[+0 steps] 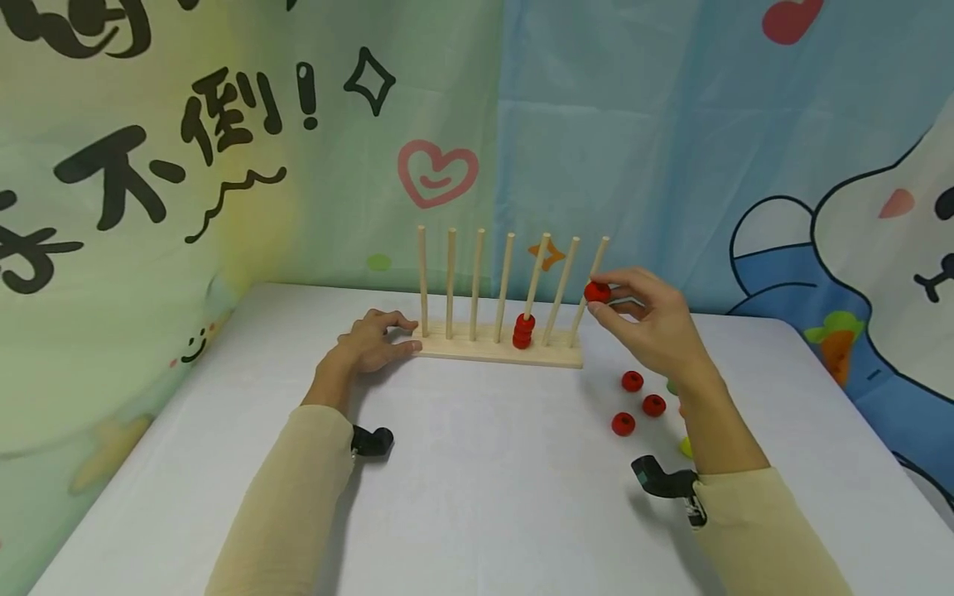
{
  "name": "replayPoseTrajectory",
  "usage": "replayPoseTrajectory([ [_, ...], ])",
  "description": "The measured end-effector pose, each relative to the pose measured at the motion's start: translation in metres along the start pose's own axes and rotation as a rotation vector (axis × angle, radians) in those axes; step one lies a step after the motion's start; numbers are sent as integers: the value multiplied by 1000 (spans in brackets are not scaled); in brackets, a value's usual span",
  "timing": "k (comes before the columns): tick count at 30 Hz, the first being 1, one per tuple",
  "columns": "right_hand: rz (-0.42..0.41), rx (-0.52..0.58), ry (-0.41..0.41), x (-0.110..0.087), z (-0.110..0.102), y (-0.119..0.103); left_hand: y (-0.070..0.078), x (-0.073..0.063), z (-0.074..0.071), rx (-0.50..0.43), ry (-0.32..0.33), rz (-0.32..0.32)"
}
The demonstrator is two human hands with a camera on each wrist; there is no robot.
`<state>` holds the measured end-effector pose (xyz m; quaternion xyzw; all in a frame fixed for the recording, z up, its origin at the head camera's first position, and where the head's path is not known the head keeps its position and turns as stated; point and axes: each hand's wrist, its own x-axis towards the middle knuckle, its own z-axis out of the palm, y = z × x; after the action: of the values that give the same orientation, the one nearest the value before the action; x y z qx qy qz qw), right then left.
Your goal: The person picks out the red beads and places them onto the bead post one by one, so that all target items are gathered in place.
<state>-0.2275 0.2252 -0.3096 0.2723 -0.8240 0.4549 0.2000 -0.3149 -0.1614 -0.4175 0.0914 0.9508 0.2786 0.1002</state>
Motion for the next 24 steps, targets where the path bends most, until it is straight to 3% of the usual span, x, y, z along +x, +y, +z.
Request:
replayPoseTrajectory([
  [14, -90, 90, 68, 16, 25, -9, -1, 0, -1, -6, 7, 5],
  [24, -84, 117, 113, 26, 32, -12, -2, 1, -1, -6, -4, 9],
])
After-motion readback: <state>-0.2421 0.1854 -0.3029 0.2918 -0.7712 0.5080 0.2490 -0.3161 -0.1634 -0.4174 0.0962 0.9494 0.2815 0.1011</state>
